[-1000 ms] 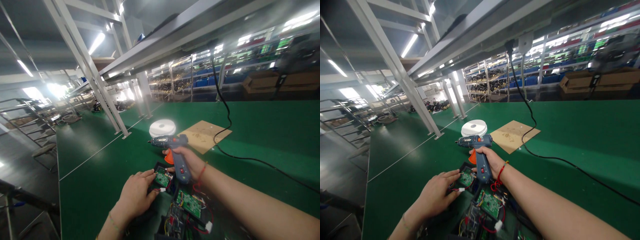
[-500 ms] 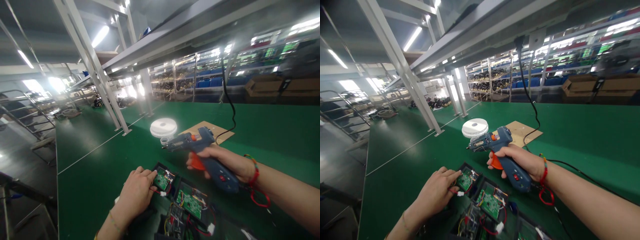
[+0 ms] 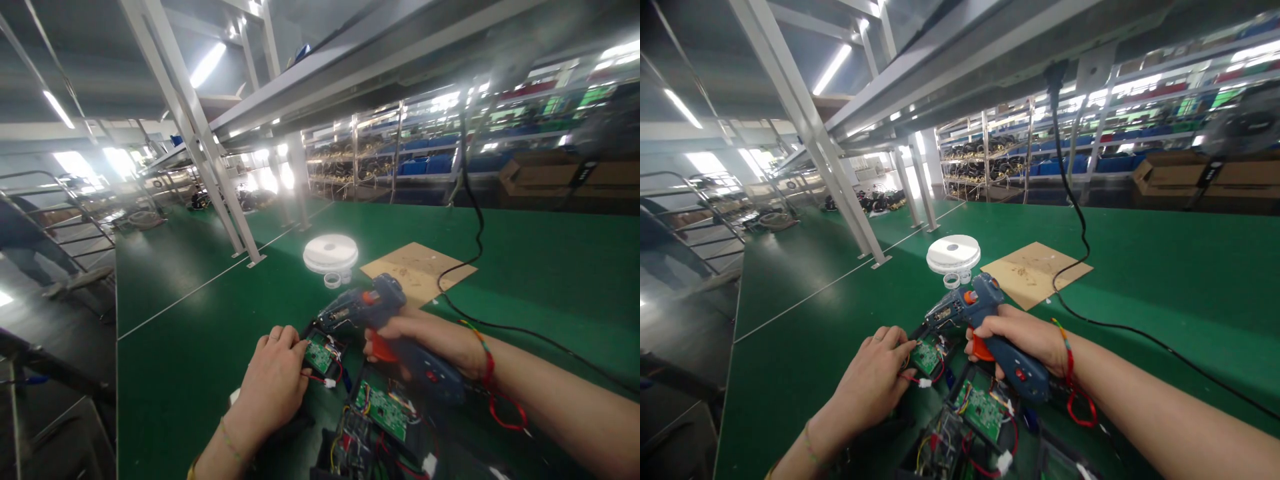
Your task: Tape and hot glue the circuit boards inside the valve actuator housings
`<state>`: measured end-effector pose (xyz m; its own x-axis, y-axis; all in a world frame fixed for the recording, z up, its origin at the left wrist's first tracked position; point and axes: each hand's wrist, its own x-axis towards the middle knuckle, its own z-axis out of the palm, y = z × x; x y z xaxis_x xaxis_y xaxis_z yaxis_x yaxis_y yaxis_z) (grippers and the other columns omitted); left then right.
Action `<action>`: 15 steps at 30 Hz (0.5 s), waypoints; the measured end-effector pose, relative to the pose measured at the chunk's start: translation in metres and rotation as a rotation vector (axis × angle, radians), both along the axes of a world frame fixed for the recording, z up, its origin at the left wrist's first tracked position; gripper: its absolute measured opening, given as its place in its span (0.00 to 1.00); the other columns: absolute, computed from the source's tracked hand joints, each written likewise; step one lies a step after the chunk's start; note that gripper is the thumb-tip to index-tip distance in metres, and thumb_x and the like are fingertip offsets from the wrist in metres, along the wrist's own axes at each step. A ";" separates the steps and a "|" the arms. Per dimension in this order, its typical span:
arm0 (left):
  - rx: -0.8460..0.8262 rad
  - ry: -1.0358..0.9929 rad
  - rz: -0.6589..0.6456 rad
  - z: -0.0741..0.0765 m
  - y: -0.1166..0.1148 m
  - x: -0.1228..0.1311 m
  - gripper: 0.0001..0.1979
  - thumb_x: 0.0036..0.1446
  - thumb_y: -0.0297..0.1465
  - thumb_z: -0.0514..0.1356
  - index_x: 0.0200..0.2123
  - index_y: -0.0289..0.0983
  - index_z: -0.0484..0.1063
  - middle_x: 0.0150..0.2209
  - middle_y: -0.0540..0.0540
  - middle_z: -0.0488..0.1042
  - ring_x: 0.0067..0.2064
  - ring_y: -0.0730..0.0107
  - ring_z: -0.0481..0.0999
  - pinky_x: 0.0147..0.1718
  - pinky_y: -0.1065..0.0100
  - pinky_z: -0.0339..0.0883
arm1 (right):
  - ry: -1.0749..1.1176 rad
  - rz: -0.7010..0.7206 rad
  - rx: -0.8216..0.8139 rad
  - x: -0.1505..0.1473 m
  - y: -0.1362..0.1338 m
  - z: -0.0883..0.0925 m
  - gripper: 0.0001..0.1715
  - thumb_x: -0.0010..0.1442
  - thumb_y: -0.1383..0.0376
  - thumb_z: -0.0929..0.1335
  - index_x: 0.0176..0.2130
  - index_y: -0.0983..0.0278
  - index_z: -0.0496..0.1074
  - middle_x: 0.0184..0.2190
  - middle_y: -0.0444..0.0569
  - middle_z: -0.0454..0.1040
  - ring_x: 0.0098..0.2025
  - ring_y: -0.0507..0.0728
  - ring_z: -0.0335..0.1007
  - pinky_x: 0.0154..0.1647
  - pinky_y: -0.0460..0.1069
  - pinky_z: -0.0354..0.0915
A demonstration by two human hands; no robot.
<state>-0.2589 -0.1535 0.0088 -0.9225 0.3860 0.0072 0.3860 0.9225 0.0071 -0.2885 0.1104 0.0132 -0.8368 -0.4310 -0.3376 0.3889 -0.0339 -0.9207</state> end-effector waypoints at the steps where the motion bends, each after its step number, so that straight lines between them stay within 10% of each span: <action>1: -0.004 -0.002 0.006 0.000 0.000 0.000 0.15 0.59 0.31 0.57 0.48 0.40 0.74 0.47 0.42 0.70 0.51 0.52 0.67 0.49 0.51 0.64 | -0.002 0.015 0.009 -0.002 -0.001 -0.001 0.21 0.46 0.59 0.74 0.38 0.68 0.74 0.36 0.60 0.80 0.37 0.63 0.79 0.18 0.44 0.71; 15: -0.076 -0.065 0.025 0.002 0.002 -0.003 0.10 0.61 0.34 0.55 0.38 0.42 0.76 0.42 0.46 0.72 0.47 0.56 0.69 0.47 0.52 0.62 | 0.041 0.148 0.116 -0.012 -0.009 0.003 0.20 0.45 0.57 0.70 0.35 0.68 0.71 0.31 0.55 0.79 0.32 0.57 0.76 0.19 0.42 0.68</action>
